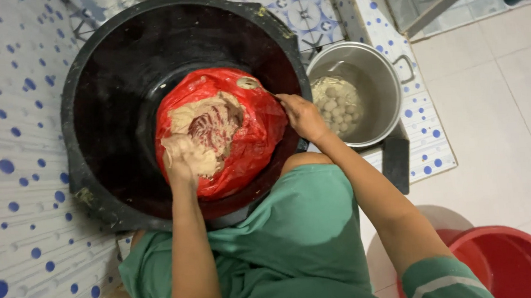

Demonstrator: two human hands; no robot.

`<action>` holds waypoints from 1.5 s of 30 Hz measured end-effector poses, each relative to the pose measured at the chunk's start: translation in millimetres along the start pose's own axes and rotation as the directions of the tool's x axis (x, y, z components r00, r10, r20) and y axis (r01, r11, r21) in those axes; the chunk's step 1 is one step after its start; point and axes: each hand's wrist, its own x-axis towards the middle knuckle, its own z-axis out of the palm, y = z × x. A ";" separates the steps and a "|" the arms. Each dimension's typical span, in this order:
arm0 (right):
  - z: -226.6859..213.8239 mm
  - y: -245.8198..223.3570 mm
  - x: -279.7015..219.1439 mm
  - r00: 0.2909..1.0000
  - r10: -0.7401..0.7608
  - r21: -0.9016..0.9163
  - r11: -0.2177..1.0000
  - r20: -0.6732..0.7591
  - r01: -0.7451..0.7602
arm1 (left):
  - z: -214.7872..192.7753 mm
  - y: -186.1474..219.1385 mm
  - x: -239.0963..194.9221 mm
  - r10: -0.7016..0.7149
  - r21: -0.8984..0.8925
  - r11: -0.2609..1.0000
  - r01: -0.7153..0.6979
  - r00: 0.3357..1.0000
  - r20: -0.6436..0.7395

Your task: Kneading a mixture inside a plastic bag and adding ingredients from a pot using a spoon.

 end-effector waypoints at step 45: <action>-103.2 -193.7 57.6 0.963 -0.023 -0.193 0.978 0.268 0.077 | 33.4 58.2 -38.8 0.184 0.088 0.975 -0.202 0.966 0.180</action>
